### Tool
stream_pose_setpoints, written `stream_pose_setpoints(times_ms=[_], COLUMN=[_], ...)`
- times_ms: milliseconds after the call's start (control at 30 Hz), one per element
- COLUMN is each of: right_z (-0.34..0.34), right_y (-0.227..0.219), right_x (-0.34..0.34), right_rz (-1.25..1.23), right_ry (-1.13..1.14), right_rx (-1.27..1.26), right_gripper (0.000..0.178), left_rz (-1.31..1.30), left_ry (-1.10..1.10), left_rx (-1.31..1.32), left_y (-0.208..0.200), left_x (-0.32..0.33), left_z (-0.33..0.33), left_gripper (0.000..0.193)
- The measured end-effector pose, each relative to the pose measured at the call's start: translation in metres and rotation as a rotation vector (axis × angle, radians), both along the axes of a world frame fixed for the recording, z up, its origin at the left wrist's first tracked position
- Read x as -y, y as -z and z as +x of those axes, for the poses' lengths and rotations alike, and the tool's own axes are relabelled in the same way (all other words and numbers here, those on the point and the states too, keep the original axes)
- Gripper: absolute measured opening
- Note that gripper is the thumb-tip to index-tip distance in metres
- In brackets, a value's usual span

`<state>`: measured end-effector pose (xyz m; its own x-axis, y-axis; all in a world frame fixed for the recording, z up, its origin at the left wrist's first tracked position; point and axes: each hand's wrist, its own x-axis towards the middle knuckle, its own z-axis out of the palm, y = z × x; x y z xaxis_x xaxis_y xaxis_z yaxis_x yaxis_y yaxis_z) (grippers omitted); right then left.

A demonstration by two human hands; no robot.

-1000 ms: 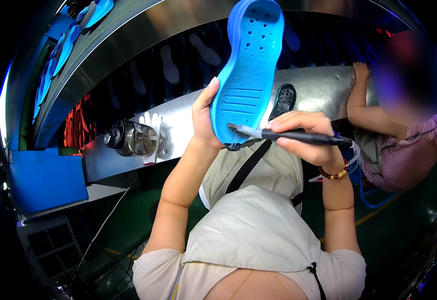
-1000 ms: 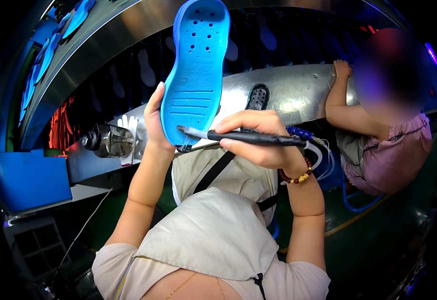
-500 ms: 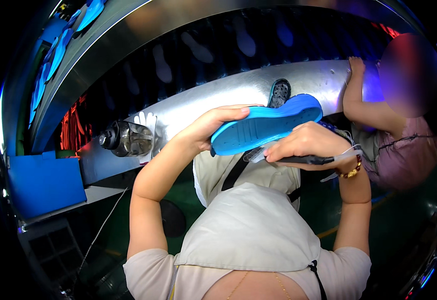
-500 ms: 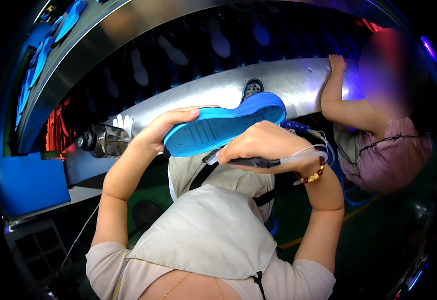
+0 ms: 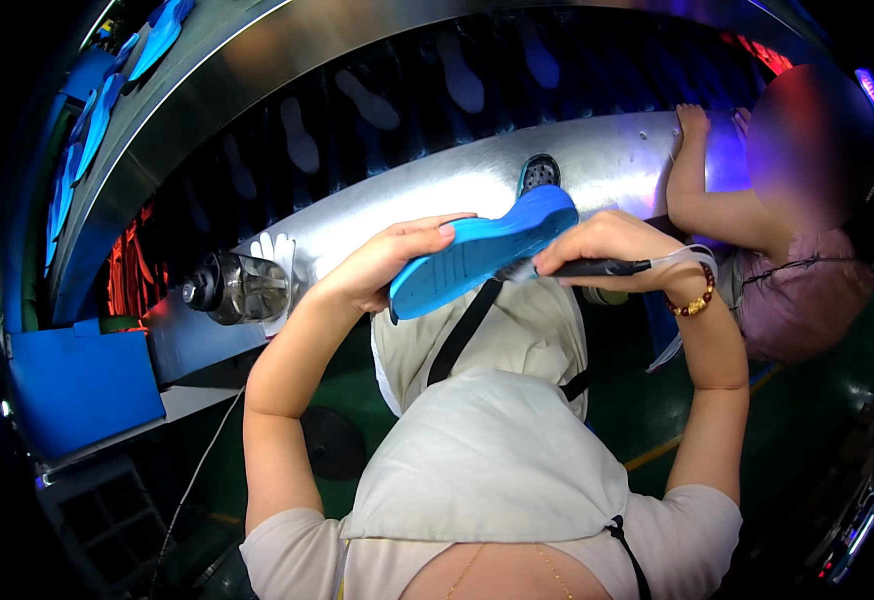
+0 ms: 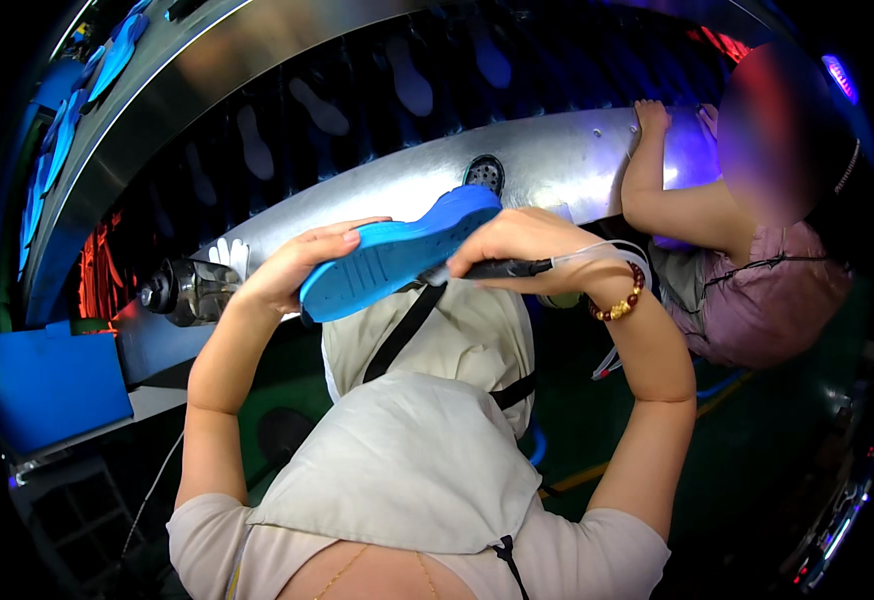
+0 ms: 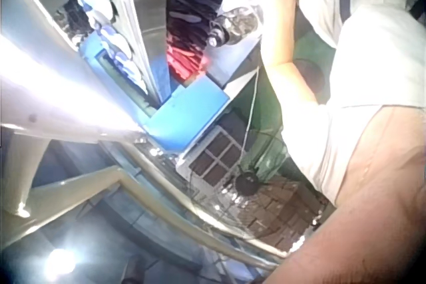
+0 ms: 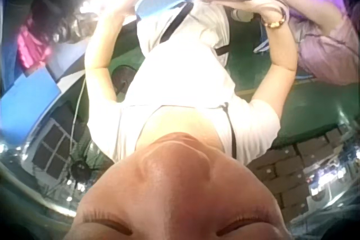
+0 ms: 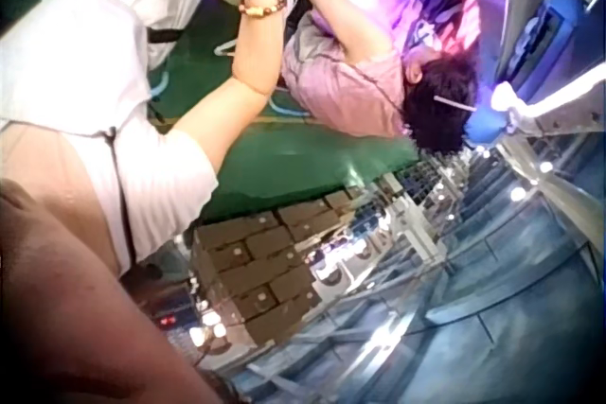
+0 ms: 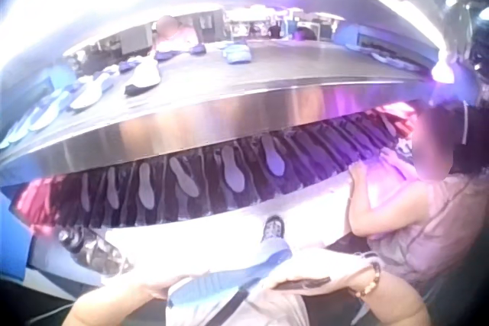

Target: The person takes blue shoe soles from a conveyor belt and applies glue to their underside using a brush. They handle each sole individually, coating the surface before placing it back on the assembly line.

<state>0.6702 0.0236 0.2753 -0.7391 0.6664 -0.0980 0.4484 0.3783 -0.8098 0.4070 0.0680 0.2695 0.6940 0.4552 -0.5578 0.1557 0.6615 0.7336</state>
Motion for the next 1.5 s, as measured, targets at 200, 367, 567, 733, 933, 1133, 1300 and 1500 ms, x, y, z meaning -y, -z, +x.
stream_pose_setpoints(times_ms=[200, 367, 567, 733, 933, 1133, 1300, 1500], right_z=[-0.021, -0.014, -0.02, -0.039, -0.024, -0.009, -0.018, 0.002], right_y=[-0.002, 0.038, 0.069, 0.081, 0.052, 0.084, 0.08, 0.1], right_x=[0.014, -0.002, -0.009, -0.006, 0.048, 0.053, 0.045, 0.059], right_rz=[-0.537, -0.261, -0.14, 0.394, -0.356, -0.386, -0.434, -0.454], right_ry=[0.388, 0.668, 1.024, 1.28, 0.694, 1.035, 1.019, 1.137], right_rx=[-0.497, -0.555, -0.686, -0.479, -0.919, -1.189, -1.149, -1.181], right_gripper=[0.025, 0.015, 0.015, 0.018, 0.015, 0.017, 0.017, 0.016], left_rz=[-0.288, -0.412, -0.487, -0.404, 0.019, 0.271, -0.181, 0.404], left_ry=[-0.307, -0.332, -0.435, -0.447, -0.486, -0.464, -0.93, -0.836], left_rx=[0.334, 0.377, 0.417, 0.333, 0.429, 0.935, 1.119, 0.606], left_y=[0.034, 0.039, 0.047, 0.056, 0.02, -0.084, -0.085, -0.086], left_x=[0.007, 0.003, -0.003, -0.006, -0.031, -0.11, -0.24, -0.23], left_z=[0.001, 0.011, 0.015, 0.022, 0.017, 0.052, 0.092, 0.135], left_gripper=[0.052, 0.049, 0.049, 0.046, 0.053, 0.06, 0.079, 0.05])
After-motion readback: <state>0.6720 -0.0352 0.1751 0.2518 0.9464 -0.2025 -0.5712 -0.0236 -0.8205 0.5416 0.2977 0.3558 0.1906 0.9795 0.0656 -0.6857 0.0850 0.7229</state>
